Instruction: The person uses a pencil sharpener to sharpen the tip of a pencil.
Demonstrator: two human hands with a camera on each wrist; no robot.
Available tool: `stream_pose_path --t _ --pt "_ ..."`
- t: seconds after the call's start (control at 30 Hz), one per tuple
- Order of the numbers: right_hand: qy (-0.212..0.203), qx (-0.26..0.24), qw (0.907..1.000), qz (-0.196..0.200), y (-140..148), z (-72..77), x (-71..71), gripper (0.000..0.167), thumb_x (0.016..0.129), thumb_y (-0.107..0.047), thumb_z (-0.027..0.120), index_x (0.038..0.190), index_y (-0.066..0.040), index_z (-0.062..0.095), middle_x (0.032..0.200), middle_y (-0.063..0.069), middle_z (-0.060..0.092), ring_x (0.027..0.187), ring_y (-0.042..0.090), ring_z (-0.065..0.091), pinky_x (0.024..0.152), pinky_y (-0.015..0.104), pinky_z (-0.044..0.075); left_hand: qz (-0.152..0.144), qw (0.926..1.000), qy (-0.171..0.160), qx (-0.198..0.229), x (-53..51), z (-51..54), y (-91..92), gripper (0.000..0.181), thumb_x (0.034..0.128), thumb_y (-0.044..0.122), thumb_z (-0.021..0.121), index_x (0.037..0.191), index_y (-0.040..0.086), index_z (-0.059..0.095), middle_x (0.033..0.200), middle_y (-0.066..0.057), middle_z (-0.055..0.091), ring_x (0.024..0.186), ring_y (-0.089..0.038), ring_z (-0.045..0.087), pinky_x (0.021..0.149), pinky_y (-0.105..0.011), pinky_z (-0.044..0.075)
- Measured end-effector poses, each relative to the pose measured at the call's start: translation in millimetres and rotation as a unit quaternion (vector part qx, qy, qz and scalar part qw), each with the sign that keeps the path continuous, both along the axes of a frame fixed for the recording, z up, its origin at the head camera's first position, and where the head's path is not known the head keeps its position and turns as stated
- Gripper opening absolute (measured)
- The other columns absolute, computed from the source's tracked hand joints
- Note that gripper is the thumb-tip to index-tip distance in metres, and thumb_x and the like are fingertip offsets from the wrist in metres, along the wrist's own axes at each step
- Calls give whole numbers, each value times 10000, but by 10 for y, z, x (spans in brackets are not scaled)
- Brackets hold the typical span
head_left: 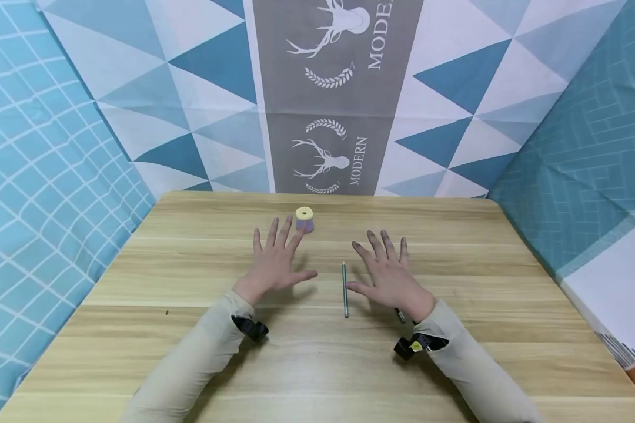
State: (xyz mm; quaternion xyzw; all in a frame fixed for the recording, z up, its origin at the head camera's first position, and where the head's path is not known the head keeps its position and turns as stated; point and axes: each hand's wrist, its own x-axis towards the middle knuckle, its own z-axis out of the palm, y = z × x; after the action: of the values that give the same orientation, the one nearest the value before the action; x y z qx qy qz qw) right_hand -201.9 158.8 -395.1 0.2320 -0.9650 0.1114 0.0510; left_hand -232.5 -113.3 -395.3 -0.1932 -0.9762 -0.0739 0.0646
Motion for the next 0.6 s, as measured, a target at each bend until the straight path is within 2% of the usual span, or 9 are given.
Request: stream_pose_path --t 0.1,0.27,0.43,0.6 --pt "-135 -17 9999 -2 -74 47 -31 844 900 -611 599 1542 -123 348 1610 228 163 1483 456 11 1131 718 -117 7 9999 -60 122 -169 37 -12 1058 829 691 628 1607 185 120 1656 -135 -4 1496 -414 -13 1151 -713 -57" --pt "-338 58 9994 -104 -179 93 -75 798 904 -623 584 1474 -86 432 1523 233 311 1468 443 113 1129 730 -90 -11 9999 10 121 -439 43 -3 1030 848 660 631 1608 192 118 1656 -132 56 1495 -415 30 1147 -729 -17" --pt "-507 292 9980 -247 -275 73 -99 761 886 -640 602 1371 -59 527 1394 205 431 1360 421 311 1128 749 1 123 9994 6 309 -685 -55 -14 1037 853 621 656 1602 144 120 1645 -139 119 1481 -423 109 1145 -732 -3" --pt "-768 583 9950 -256 -358 3 -88 748 885 -647 601 1330 -47 558 1332 198 473 1283 412 389 1128 744 73 305 9969 -81 723 -902 -177 -20 994 876 559 668 1583 87 152 1587 -178 258 1444 -431 206 1141 -736 25"
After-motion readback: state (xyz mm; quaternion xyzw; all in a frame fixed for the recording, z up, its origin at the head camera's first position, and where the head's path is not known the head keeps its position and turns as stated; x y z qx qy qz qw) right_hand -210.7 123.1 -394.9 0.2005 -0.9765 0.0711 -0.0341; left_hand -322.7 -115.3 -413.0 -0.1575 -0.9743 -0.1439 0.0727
